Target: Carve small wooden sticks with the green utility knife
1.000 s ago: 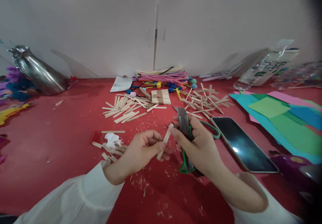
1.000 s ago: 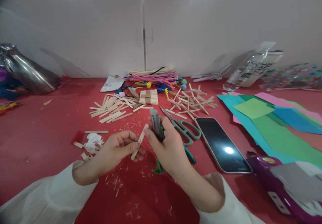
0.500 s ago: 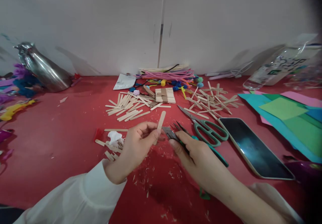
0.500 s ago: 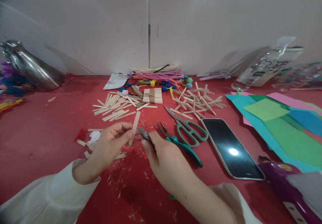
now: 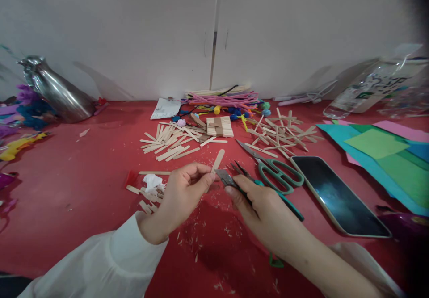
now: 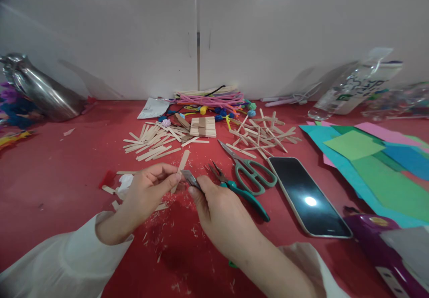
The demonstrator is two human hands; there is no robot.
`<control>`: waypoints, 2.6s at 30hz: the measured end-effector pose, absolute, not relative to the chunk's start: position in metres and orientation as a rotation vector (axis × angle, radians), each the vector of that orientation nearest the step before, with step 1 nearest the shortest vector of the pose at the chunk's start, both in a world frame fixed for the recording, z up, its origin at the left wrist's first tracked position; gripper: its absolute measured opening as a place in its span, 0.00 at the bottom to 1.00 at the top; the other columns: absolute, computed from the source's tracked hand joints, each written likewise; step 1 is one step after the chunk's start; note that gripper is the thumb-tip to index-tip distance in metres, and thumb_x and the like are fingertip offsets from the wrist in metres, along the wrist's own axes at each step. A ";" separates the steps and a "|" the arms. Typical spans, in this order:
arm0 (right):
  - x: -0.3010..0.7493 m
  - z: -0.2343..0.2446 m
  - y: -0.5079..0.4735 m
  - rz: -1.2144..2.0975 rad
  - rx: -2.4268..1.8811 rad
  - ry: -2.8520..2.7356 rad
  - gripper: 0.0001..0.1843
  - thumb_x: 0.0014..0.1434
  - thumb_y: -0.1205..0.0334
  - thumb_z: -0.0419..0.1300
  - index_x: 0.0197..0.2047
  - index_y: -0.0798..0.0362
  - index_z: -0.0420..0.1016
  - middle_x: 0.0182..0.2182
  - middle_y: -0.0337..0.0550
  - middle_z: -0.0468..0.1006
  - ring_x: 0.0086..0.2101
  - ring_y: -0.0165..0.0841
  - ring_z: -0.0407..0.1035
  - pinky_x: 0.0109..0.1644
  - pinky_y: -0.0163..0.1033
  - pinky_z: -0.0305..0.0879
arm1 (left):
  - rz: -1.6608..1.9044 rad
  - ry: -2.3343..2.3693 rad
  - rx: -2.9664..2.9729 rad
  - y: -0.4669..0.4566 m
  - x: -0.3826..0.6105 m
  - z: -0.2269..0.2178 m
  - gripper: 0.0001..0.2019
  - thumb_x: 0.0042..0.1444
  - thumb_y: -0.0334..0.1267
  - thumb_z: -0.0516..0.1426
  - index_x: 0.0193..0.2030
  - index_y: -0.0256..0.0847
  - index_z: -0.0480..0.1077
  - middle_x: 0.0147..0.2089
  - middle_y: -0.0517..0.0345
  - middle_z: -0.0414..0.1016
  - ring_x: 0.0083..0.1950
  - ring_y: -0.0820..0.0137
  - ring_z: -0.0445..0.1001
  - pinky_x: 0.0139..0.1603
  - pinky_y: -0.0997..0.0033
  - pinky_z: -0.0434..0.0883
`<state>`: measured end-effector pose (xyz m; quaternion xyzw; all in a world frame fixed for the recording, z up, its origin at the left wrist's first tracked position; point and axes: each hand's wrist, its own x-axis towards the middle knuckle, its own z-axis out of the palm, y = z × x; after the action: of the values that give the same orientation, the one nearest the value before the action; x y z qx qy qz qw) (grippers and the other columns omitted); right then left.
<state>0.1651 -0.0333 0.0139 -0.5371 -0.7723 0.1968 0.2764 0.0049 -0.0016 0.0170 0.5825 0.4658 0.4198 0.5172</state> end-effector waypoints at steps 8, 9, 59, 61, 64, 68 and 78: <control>0.165 0.019 -0.036 0.654 -1.424 -2.045 0.12 0.62 0.61 0.44 0.26 0.48 0.55 0.16 0.34 0.63 0.17 0.30 0.59 0.19 0.33 0.49 | 1.008 1.153 1.620 -0.006 0.001 0.015 0.06 0.54 0.37 0.56 0.30 0.37 0.71 0.29 0.57 0.74 0.32 0.72 0.71 0.34 0.74 0.68; 0.165 0.019 -0.035 0.698 -1.418 -2.031 0.13 0.62 0.60 0.44 0.26 0.48 0.55 0.16 0.34 0.63 0.17 0.29 0.59 0.20 0.33 0.49 | 1.010 1.158 1.634 -0.006 0.001 0.015 0.06 0.54 0.37 0.56 0.31 0.37 0.71 0.29 0.58 0.73 0.31 0.73 0.71 0.34 0.75 0.68; 0.163 0.013 -0.031 0.910 -1.367 -1.880 0.15 0.63 0.55 0.44 0.26 0.48 0.56 0.15 0.31 0.61 0.15 0.27 0.58 0.19 0.33 0.54 | 0.928 1.106 1.361 0.003 0.001 0.024 0.04 0.50 0.35 0.58 0.29 0.36 0.71 0.23 0.60 0.72 0.25 0.75 0.71 0.29 0.76 0.69; 0.163 0.014 -0.032 0.892 -1.373 -1.890 0.15 0.63 0.55 0.45 0.26 0.48 0.56 0.15 0.31 0.61 0.15 0.28 0.58 0.20 0.33 0.54 | 0.931 1.116 1.393 0.003 0.001 0.023 0.04 0.51 0.35 0.57 0.29 0.37 0.70 0.23 0.60 0.72 0.26 0.74 0.71 0.29 0.76 0.69; 0.163 0.016 -0.033 0.903 -1.387 -1.875 0.15 0.63 0.55 0.45 0.25 0.48 0.55 0.14 0.31 0.60 0.15 0.28 0.58 0.20 0.33 0.54 | 0.951 1.147 1.477 0.001 0.000 0.021 0.05 0.52 0.36 0.57 0.30 0.37 0.71 0.25 0.59 0.73 0.28 0.74 0.71 0.30 0.76 0.68; 0.162 0.017 -0.035 0.932 -1.398 -1.868 0.15 0.63 0.55 0.44 0.25 0.48 0.54 0.14 0.30 0.59 0.15 0.28 0.57 0.19 0.33 0.52 | 1.008 1.181 1.627 -0.004 -0.001 0.017 0.07 0.54 0.38 0.55 0.31 0.37 0.71 0.28 0.58 0.74 0.31 0.73 0.72 0.32 0.75 0.68; 0.168 0.008 -0.031 0.583 -1.431 -2.108 0.11 0.61 0.59 0.43 0.27 0.48 0.54 0.16 0.33 0.58 0.16 0.30 0.55 0.21 0.35 0.45 | 0.900 1.141 1.713 -0.002 -0.004 0.017 0.06 0.54 0.35 0.54 0.30 0.36 0.69 0.27 0.58 0.72 0.27 0.74 0.69 0.28 0.76 0.66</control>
<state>0.1678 -0.0312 0.0083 -0.5285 -0.7785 0.2152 0.2612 -0.0043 -0.0020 0.0165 0.6875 0.4578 0.3612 0.4328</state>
